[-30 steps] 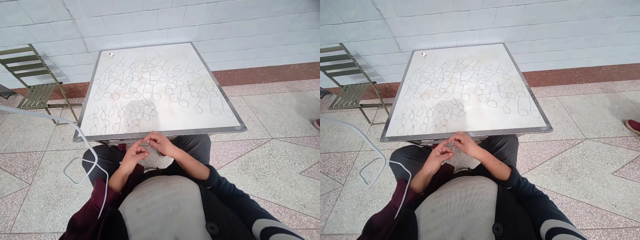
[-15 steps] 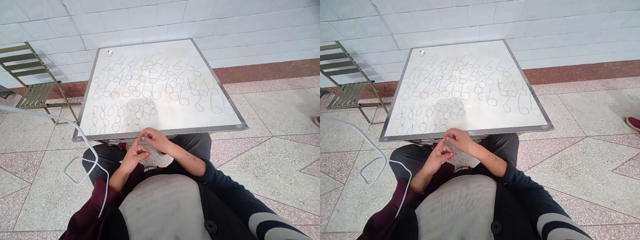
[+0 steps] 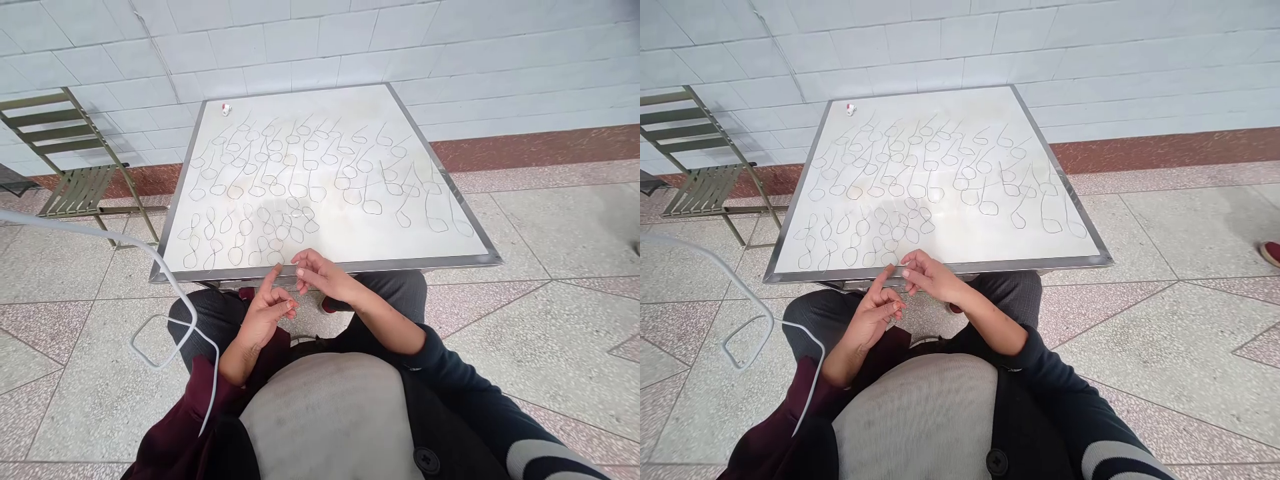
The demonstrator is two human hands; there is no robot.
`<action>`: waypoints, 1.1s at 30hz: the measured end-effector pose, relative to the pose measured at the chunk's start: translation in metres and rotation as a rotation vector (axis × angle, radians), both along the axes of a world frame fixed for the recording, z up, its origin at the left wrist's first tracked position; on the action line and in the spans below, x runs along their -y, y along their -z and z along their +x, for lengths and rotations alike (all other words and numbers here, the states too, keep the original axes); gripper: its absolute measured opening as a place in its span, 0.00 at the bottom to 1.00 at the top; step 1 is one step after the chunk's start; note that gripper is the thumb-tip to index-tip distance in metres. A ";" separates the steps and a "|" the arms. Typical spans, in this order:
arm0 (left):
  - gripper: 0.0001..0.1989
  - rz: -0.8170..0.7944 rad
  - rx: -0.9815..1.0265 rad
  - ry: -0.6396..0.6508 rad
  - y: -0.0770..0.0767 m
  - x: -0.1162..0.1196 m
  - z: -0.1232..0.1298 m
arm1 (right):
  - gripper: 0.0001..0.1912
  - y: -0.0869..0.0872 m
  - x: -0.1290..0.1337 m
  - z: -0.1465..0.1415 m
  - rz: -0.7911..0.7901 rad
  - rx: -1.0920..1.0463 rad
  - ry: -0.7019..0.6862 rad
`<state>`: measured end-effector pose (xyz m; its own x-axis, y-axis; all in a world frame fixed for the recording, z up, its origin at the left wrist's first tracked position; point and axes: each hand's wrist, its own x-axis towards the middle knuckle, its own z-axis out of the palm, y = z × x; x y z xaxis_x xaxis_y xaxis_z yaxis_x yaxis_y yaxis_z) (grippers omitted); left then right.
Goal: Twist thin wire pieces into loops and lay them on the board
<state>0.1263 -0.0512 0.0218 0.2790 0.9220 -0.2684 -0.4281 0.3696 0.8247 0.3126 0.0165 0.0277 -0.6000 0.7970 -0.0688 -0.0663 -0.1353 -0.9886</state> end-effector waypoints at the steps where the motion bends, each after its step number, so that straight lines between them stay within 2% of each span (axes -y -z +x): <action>1: 0.45 -0.001 0.015 -0.010 -0.001 0.000 -0.001 | 0.19 -0.001 -0.003 0.003 0.068 0.025 -0.022; 3: 0.43 -0.003 0.045 -0.032 -0.002 0.000 -0.002 | 0.18 0.000 -0.008 0.009 0.231 0.102 0.002; 6: 0.41 -0.012 0.076 -0.089 -0.001 -0.001 -0.003 | 0.09 0.003 -0.011 0.011 0.526 0.272 0.155; 8: 0.40 -0.019 0.079 -0.149 0.001 -0.002 -0.003 | 0.10 0.005 -0.008 0.009 0.679 0.344 0.212; 11: 0.38 -0.012 0.050 -0.258 0.006 -0.003 -0.002 | 0.11 0.008 0.000 0.002 0.761 0.361 0.182; 15: 0.36 0.006 0.031 -0.370 0.010 -0.004 -0.003 | 0.11 0.013 0.008 -0.007 0.772 0.362 0.170; 19: 0.37 0.004 0.016 -0.341 0.009 -0.003 -0.004 | 0.09 0.014 0.003 -0.007 0.691 0.382 0.186; 24: 0.41 0.097 -0.147 -0.190 0.003 0.001 -0.001 | 0.08 0.004 -0.004 -0.004 0.628 0.418 0.243; 27: 0.42 0.173 -0.241 -0.174 0.002 0.002 0.001 | 0.11 -0.002 -0.001 -0.005 0.376 0.476 0.222; 30: 0.41 0.234 -0.340 -0.174 0.002 0.003 0.001 | 0.18 -0.007 0.004 -0.009 0.096 0.476 0.119; 33: 0.41 0.298 -0.429 -0.155 0.002 0.004 0.001 | 0.17 -0.010 0.006 -0.012 -0.047 0.378 0.073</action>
<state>0.1278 -0.0548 0.0194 0.0570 0.9972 -0.0487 -0.0606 0.0521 0.9968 0.3003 0.0106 0.0374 -0.4671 0.8275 -0.3115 0.2905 -0.1891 -0.9380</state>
